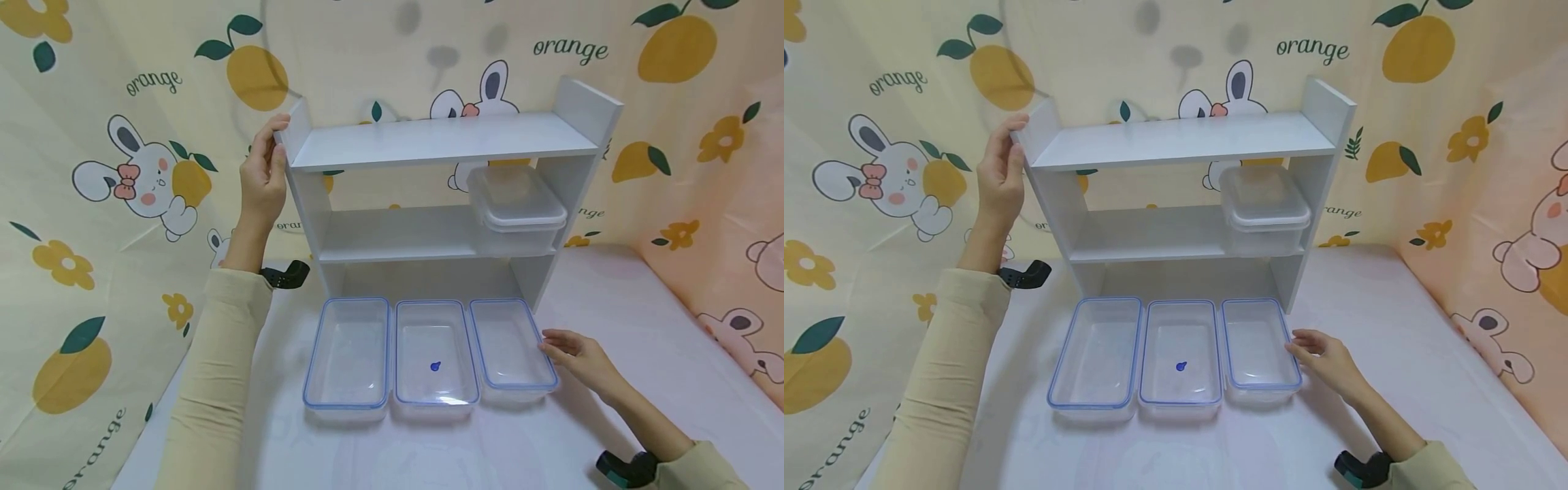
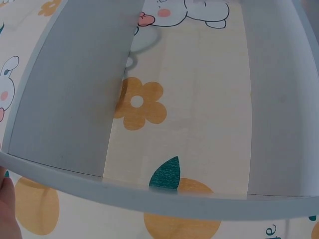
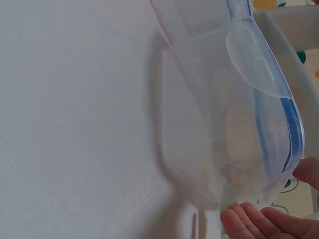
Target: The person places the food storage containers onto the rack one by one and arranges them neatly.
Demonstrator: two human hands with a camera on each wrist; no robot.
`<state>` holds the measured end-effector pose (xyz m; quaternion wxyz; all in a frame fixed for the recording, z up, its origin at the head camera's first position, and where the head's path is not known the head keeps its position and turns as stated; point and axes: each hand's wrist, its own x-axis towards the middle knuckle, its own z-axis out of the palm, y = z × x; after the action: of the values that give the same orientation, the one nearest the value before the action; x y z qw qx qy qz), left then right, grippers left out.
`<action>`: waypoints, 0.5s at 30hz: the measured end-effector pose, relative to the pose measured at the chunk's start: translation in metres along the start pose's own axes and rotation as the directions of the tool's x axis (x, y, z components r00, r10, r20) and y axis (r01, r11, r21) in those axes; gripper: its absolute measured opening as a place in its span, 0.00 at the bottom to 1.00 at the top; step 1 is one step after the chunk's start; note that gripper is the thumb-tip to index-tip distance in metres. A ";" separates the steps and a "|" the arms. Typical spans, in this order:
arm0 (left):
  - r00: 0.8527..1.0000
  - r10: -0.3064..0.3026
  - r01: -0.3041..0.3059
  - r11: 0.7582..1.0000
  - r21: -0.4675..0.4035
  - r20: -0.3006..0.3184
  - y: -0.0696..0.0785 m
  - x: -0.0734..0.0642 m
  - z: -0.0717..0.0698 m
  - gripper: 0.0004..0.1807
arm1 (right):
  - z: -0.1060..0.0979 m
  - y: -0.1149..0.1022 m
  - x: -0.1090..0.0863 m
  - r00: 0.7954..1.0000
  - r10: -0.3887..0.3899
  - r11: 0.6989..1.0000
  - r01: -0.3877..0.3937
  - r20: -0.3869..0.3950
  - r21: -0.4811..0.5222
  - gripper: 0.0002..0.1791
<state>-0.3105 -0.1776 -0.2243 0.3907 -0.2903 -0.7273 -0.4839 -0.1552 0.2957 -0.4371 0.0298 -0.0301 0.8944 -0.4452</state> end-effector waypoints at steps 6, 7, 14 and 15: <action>1.000 -0.013 0.013 1.000 -0.012 -0.003 0.001 0.000 0.000 0.18 | -0.002 0.002 0.003 0.994 0.073 0.996 -0.077 0.078 0.044 0.31; 1.000 -0.015 0.014 1.000 -0.012 -0.003 0.001 0.000 0.000 0.18 | -0.002 0.002 0.004 0.992 0.080 0.995 -0.086 0.094 0.052 0.32; 1.000 -0.020 0.020 1.000 -0.006 -0.006 0.001 0.000 0.000 0.18 | -0.008 0.006 0.010 0.972 0.141 0.985 -0.158 0.189 0.073 0.34; 1.000 -0.021 0.021 1.000 -0.007 -0.007 0.001 0.000 0.000 0.18 | -0.008 0.007 0.010 0.967 0.155 0.981 -0.174 0.201 0.082 0.35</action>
<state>-0.3099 -0.1771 -0.2242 0.3872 -0.2825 -0.7273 -0.4913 -0.1664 0.3054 -0.4377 0.1550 0.0027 0.8634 -0.4801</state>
